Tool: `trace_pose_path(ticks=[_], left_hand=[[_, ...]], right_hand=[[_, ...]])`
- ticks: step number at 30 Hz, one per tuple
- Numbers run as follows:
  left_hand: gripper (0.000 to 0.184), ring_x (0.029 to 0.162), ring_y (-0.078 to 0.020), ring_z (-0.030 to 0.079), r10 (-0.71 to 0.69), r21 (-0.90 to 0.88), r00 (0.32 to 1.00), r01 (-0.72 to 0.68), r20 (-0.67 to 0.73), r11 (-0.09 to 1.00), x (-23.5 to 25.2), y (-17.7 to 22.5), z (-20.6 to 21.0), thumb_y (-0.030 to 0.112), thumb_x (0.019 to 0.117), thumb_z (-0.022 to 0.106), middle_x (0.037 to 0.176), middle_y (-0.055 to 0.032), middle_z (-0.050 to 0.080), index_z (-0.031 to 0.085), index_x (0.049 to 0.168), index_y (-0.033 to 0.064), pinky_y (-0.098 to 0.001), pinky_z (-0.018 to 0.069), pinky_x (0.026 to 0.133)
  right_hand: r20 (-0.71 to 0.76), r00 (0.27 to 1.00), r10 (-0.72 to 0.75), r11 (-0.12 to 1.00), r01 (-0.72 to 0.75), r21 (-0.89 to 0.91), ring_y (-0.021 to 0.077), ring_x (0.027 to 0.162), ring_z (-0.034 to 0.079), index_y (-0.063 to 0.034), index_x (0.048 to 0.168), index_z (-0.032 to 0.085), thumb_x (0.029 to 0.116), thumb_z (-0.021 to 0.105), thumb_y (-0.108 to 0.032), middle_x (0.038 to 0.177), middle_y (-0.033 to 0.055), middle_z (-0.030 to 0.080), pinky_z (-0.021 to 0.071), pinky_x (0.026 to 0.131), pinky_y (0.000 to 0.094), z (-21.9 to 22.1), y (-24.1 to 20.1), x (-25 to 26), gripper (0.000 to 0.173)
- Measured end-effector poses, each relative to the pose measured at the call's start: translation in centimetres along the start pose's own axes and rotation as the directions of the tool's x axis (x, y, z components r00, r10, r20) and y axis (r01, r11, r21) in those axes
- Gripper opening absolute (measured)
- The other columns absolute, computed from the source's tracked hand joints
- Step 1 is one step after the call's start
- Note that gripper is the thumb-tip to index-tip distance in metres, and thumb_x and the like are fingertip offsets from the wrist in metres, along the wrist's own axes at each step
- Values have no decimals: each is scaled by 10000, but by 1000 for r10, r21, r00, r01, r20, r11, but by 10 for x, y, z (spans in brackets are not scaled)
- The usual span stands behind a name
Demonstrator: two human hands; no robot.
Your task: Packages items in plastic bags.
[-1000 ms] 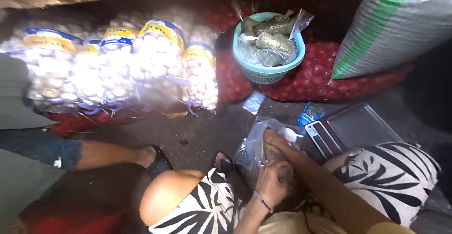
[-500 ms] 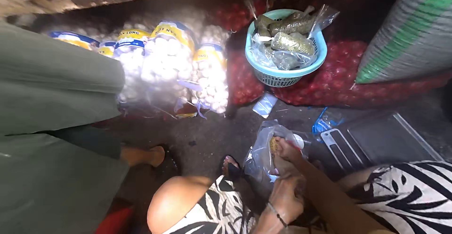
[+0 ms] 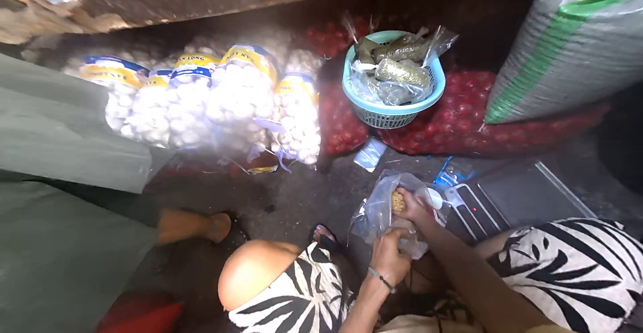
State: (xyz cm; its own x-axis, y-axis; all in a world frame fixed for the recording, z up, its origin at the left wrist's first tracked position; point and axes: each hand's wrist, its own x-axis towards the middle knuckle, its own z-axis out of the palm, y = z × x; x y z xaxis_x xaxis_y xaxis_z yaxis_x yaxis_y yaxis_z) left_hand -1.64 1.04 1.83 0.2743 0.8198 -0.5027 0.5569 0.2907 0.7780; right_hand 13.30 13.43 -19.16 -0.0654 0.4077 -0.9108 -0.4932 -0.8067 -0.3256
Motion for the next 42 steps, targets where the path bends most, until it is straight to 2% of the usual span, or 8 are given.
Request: trace_pose_path(ticks=[2,7,16,25,28,33,37,42], left_hand=[[458,1135,-285,668,0,3,1000,1,-24,1000,1,0,0,-5,885,651,1360,-171,636,650,1341,33,-439,534,991],[484,1130,-267,672,6,23,998,-5,-55,1000,4,4,3,34,887,670,1402,-139,617,637,1369,70,-436,543,972],[550,1110,-285,679,-28,-60,992,21,-124,998,13,9,9,-7,871,679,1429,-162,588,598,1409,66,-445,558,955],[559,859,-238,711,-68,-254,980,19,-186,967,29,6,15,-60,851,667,1383,-182,599,595,1396,43,-404,607,793],[517,869,-222,712,-36,-248,981,-12,-190,969,35,11,21,-39,855,670,1365,-161,615,618,1362,46,-389,608,786],[554,1213,-305,639,16,-158,975,-53,-223,986,38,19,25,12,847,720,1403,-206,596,592,1386,-2,-463,522,1034],[535,1258,-305,609,50,-82,974,-70,-220,994,36,25,26,37,855,719,1385,-205,609,596,1374,-11,-458,478,1079],[544,1260,-306,610,51,-77,975,-69,-215,995,37,26,26,15,842,710,1383,-199,612,598,1374,-7,-460,481,1083]], right_hand=[[24,999,-22,999,21,43,195,799,599,-150,1099,545,1004,494,-358,933,67,586,524,663,400,9,4,-7,234],[59,994,-96,991,90,104,222,675,628,-66,1012,582,967,517,-189,822,112,633,550,580,404,-5,1,-30,147],[166,985,-42,961,-6,278,174,619,613,-90,1017,552,1035,429,-293,780,77,607,549,548,323,-17,-6,-68,238],[137,949,-284,877,199,438,155,580,630,-88,935,557,1061,378,-275,731,63,626,548,509,277,12,-26,-197,288],[38,890,-454,814,397,424,155,583,628,-66,933,563,1080,363,-236,726,60,627,554,536,288,25,-11,-214,301],[-82,679,-730,647,724,238,131,662,654,-45,828,625,1029,411,-99,742,49,679,561,612,293,27,18,-203,299],[-65,543,-837,532,837,131,107,698,661,-43,805,648,983,433,-68,751,29,690,566,659,268,23,24,-197,280],[-26,472,-881,464,875,138,140,749,687,-11,948,626,977,444,-52,802,54,701,593,721,305,20,26,-191,189]])
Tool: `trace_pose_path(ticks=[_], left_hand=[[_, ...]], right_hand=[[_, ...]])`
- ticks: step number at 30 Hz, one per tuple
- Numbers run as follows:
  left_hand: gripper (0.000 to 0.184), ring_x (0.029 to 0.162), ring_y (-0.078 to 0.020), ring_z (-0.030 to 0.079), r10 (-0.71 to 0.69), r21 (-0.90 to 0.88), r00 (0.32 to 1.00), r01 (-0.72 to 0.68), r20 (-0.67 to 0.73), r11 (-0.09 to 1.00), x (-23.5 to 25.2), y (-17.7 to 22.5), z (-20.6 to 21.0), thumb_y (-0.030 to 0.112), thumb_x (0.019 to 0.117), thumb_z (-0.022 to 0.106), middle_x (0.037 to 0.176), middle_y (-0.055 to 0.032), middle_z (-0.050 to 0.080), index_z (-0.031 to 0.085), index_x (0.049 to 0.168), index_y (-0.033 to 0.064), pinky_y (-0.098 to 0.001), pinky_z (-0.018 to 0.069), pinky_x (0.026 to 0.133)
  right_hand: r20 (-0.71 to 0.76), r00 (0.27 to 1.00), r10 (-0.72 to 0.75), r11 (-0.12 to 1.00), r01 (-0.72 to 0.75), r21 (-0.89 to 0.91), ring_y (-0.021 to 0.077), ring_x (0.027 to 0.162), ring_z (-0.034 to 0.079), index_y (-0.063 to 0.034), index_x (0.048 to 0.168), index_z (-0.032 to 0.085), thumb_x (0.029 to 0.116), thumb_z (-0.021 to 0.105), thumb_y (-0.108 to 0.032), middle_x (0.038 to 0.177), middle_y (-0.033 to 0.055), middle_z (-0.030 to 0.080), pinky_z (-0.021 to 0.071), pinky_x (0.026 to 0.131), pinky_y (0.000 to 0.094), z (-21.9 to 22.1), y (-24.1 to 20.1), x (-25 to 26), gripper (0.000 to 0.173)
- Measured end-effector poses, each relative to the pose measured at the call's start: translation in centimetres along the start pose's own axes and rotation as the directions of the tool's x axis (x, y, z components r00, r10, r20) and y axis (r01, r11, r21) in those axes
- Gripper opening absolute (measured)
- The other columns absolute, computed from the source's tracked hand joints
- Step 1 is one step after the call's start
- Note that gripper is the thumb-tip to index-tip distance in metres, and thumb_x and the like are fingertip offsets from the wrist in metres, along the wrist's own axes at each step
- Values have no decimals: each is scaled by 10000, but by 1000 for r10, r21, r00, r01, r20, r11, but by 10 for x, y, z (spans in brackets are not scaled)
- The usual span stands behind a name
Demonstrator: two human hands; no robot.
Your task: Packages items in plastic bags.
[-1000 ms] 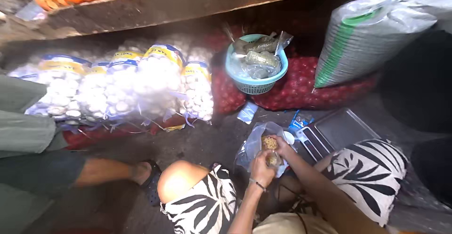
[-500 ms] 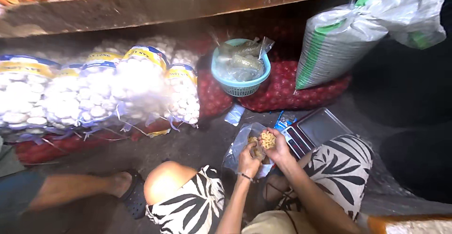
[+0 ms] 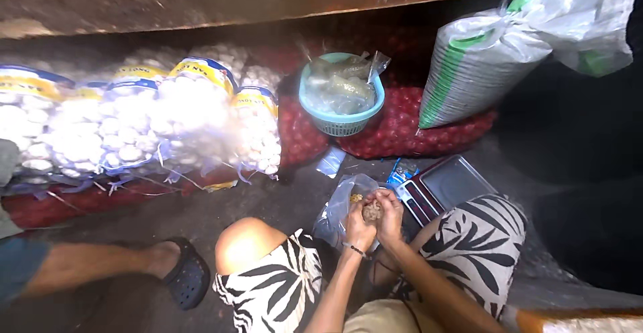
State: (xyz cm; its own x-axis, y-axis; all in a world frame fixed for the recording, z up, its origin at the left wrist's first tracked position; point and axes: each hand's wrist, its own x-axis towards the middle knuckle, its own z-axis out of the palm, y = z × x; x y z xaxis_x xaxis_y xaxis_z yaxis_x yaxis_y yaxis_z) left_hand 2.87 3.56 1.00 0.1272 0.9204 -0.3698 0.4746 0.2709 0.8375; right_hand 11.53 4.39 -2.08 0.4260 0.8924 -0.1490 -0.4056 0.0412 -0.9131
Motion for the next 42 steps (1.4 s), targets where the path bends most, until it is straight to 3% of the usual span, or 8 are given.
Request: trace_pose_path(ticks=[7,12,16,20,25,30,34,42], left_hand=[[511,1193,-283,645,-5,-89,1000,2,-29,996,0,-8,-6,-17,847,688,1370,-196,621,611,1352,-12,-439,515,1032],[448,1065,-262,696,-27,-41,1000,27,-12,999,-14,-6,-21,19,873,688,1342,-191,638,658,1319,10,-403,568,940],[458,955,-258,711,64,45,991,-70,119,997,-40,2,-24,-11,843,699,1299,-194,666,679,1300,11,-403,581,875],[466,939,-255,704,122,62,971,-137,205,989,-48,1,-25,-46,811,674,1290,-191,676,692,1275,-3,-398,569,865],[475,996,-247,696,81,63,972,-97,221,993,-45,-6,-23,-60,816,647,1312,-176,666,690,1284,12,-393,564,894],[471,1206,-282,652,58,58,967,-75,249,996,-44,-12,-21,-77,817,646,1330,-196,659,684,1282,-13,-410,512,1048],[480,1191,-282,655,54,49,967,-69,249,996,-40,-17,-18,-80,813,645,1329,-189,660,686,1285,-3,-415,518,1034],[478,1057,-249,697,-38,84,990,27,133,996,-29,-18,-34,-42,851,638,1349,-156,651,670,1322,36,-407,566,927]], right_hand=[[73,997,27,998,-23,-53,105,795,677,-37,864,642,997,372,-63,818,23,708,570,772,277,5,3,-5,302],[-59,904,424,888,-428,-170,110,603,593,-13,955,566,1095,344,-99,740,39,623,524,586,259,16,15,55,276],[66,775,629,252,-122,-960,323,1202,627,69,1277,627,1057,504,-147,1284,241,649,478,1050,493,-5,86,110,332],[-28,695,719,-205,172,-964,454,1333,530,72,1347,580,1011,581,-254,1412,301,555,432,1077,631,-15,127,114,469],[-137,784,605,-122,-79,-989,408,1355,531,82,1377,562,1003,570,-143,1425,288,560,395,1144,539,0,141,105,436],[-106,617,780,25,-201,-979,363,1418,468,16,1449,524,1087,469,-255,1506,240,504,376,1159,532,-16,163,114,456],[-250,466,849,357,-854,-377,286,1075,549,-57,1409,458,1091,404,-365,1280,189,532,488,864,475,-20,173,122,446],[-113,417,902,415,-909,-37,188,825,588,-143,1167,535,1077,336,-501,954,69,579,520,689,395,-10,152,116,419]])
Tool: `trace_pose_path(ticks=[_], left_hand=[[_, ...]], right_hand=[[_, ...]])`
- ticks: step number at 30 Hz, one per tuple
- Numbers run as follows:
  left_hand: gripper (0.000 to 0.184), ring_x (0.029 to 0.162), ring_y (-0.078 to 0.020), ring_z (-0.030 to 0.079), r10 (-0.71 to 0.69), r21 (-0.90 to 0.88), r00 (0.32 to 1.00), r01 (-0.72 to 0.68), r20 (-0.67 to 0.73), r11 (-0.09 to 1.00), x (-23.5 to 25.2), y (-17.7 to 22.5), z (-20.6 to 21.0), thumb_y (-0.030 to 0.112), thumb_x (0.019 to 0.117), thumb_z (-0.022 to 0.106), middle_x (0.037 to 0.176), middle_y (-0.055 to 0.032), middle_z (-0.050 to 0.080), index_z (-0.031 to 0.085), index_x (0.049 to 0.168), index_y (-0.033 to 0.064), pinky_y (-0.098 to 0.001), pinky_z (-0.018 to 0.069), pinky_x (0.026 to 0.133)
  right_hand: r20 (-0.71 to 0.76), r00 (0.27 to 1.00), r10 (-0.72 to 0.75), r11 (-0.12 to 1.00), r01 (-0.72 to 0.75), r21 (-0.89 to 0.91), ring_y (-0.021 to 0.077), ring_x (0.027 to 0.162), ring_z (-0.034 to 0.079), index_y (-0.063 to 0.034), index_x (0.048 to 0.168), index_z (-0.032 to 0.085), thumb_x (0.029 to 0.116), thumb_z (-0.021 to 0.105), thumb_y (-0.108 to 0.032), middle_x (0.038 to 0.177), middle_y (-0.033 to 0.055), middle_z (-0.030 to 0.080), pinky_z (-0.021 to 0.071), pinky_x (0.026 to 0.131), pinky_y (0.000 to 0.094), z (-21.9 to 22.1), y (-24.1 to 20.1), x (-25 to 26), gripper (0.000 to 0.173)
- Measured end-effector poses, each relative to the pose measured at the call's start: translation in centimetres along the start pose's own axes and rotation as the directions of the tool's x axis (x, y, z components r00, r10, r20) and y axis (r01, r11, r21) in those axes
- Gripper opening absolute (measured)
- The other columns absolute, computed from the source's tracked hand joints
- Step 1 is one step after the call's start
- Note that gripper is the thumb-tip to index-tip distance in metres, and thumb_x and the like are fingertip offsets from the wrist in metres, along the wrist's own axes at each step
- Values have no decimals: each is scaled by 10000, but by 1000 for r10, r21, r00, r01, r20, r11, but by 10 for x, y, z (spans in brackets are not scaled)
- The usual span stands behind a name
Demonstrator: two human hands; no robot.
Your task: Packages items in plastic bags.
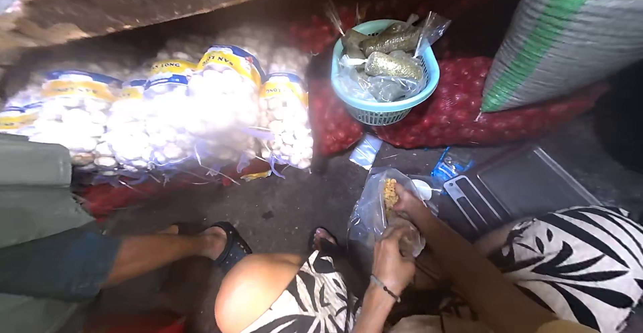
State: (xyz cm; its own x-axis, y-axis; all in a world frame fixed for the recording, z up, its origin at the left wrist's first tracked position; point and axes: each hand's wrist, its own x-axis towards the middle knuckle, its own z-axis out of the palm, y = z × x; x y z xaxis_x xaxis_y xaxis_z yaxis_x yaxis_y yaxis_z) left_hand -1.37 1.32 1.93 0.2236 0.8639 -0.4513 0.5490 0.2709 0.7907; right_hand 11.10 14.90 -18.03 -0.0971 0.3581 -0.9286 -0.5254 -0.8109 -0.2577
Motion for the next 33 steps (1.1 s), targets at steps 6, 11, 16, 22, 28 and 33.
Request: trace_pose_path(ticks=[6,11,16,22,28,33], left_hand=[[494,1168,-251,661,-8,40,1000,7,20,999,2,7,4,-24,860,655,1381,-146,632,657,1346,59,-405,534,1003],[460,1217,-254,640,-5,65,999,3,36,998,0,7,9,3,876,666,1381,-141,633,662,1333,54,-411,507,1050],[450,1130,-262,668,-6,55,1000,6,12,998,3,4,8,29,890,669,1381,-146,633,661,1339,65,-426,530,992],[466,1144,-267,671,-38,-29,999,38,-20,999,5,-2,3,16,886,682,1401,-150,619,653,1348,65,-432,543,987],[502,1125,-272,681,-69,-100,996,63,-52,993,10,-2,6,2,880,687,1412,-163,601,625,1374,58,-433,568,960],[508,1040,-275,701,-96,-159,990,79,-102,984,17,3,9,7,889,663,1421,-165,586,609,1391,64,-439,586,904]], right_hand=[[47,998,-49,992,54,-117,234,820,650,-106,1261,549,1013,535,-356,997,124,641,566,681,434,-24,5,-17,353],[-14,997,-78,987,75,-143,253,883,640,-94,1347,509,1016,574,-313,1074,148,631,557,729,454,-29,9,-23,402],[214,967,-136,986,112,122,242,755,673,-43,1143,617,1047,431,-254,900,133,675,587,673,409,-36,10,-29,297],[285,940,-184,961,112,253,190,654,668,-72,1031,588,1089,331,-333,803,84,669,586,578,329,-33,11,-34,371],[322,929,-182,941,69,332,146,599,635,-111,987,562,1085,345,-345,773,49,636,555,515,281,-17,-9,-88,334],[353,887,-297,914,157,375,138,586,640,-116,949,568,1092,320,-335,766,41,645,552,502,264,-6,-23,-165,361]])
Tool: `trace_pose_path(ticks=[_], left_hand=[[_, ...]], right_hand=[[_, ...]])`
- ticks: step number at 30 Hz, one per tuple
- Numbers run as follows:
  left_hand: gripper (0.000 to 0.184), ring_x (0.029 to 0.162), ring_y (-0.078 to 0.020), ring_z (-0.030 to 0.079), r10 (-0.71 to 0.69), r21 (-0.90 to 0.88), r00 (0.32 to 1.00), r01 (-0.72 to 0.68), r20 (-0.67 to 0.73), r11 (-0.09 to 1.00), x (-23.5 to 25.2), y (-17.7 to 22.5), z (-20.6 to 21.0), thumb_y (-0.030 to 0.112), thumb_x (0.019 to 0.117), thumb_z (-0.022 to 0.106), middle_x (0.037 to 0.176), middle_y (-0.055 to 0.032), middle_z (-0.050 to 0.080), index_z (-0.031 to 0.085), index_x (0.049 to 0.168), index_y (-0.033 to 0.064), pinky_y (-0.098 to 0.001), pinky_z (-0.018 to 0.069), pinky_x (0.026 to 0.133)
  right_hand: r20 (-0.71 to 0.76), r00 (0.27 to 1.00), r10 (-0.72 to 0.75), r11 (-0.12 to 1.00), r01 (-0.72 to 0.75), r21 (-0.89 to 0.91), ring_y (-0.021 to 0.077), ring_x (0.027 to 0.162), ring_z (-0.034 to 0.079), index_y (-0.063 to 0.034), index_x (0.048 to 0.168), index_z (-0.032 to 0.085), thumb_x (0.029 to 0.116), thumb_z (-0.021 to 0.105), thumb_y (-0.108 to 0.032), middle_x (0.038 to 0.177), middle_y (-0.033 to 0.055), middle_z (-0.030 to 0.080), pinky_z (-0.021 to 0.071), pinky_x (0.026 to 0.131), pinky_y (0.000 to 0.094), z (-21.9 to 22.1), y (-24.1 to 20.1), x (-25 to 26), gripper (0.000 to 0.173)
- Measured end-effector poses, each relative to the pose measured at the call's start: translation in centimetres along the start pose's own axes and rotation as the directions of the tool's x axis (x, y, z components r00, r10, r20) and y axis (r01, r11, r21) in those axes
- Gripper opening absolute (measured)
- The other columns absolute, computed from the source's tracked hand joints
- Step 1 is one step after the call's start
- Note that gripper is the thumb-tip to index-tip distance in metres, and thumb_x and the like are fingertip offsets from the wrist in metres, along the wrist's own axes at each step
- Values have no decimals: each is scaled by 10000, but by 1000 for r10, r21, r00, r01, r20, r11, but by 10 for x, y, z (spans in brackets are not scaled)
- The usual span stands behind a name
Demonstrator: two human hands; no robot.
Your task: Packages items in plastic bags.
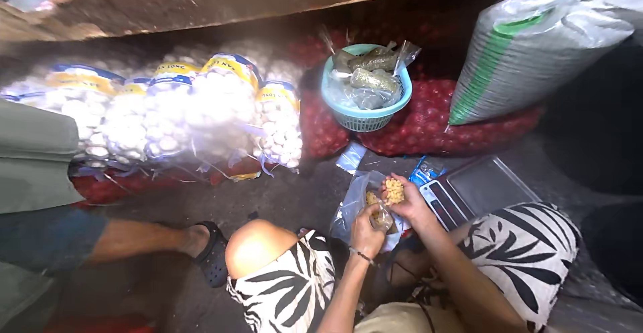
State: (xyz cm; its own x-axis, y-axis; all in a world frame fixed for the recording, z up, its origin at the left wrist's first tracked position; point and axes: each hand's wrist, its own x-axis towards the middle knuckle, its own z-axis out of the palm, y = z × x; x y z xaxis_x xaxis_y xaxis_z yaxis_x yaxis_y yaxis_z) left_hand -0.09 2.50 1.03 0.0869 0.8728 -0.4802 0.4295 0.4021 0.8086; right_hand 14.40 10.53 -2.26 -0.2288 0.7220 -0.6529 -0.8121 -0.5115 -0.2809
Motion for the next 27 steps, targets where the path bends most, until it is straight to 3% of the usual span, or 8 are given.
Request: trace_pose_path(ticks=[3,6,9,12,15,21,25,27], left_hand=[[510,945,-246,703,27,-60,1000,-28,-15,998,6,1,5,11,885,666,1406,-171,588,606,1390,49,-409,592,840],[504,883,-216,703,51,-69,998,-53,-30,996,9,4,11,20,881,671,1390,-150,605,623,1380,73,-385,599,797],[506,1032,-264,691,77,-36,996,-78,-37,996,8,10,13,24,876,685,1372,-194,604,608,1376,16,-407,581,896],[525,1264,-310,602,100,23,995,-99,-22,995,6,14,13,40,878,693,1419,-207,584,598,1393,2,-450,481,1077],[506,1275,-309,594,113,45,994,-112,-14,993,8,16,14,41,875,688,1409,-203,590,609,1373,6,-447,475,1084],[481,1274,-306,597,115,37,993,-114,-27,993,9,14,12,47,887,694,1389,-214,601,610,1354,-27,-430,463,1099],[464,1249,-301,611,92,0,995,-92,-43,996,9,11,5,18,883,664,1387,-206,605,619,1344,-21,-437,481,1070],[480,1164,-290,652,56,-52,997,-59,-46,997,14,6,0,15,890,670,1402,-195,596,611,1366,3,-436,531,996]], right_hand=[[-43,991,-130,991,129,-20,142,581,640,-99,908,577,1097,317,-324,729,46,644,549,514,263,17,7,-29,392],[-117,925,-362,930,350,-114,148,593,642,-64,900,580,1106,346,-260,712,51,643,565,555,288,18,26,-38,369],[-100,829,-550,824,519,-229,140,616,652,-54,884,584,1086,371,-183,718,46,652,581,586,300,7,41,-34,321],[-16,757,-653,714,609,-346,132,634,667,-63,810,601,1053,373,-139,700,36,678,580,612,294,2,49,-34,342],[39,713,-700,647,657,-388,120,653,673,-72,795,601,1038,383,-117,706,25,685,582,638,284,1,52,-37,330],[85,695,-714,619,683,-389,135,700,702,-56,833,612,1026,373,-80,746,38,715,600,698,294,-2,58,-37,308],[119,703,-701,627,688,-366,148,743,710,-61,826,622,1021,350,-80,767,42,722,599,748,308,0,63,-34,335],[104,719,-687,642,668,-376,154,739,705,-62,818,620,1031,356,-93,754,38,713,598,749,325,3,56,-25,340]])
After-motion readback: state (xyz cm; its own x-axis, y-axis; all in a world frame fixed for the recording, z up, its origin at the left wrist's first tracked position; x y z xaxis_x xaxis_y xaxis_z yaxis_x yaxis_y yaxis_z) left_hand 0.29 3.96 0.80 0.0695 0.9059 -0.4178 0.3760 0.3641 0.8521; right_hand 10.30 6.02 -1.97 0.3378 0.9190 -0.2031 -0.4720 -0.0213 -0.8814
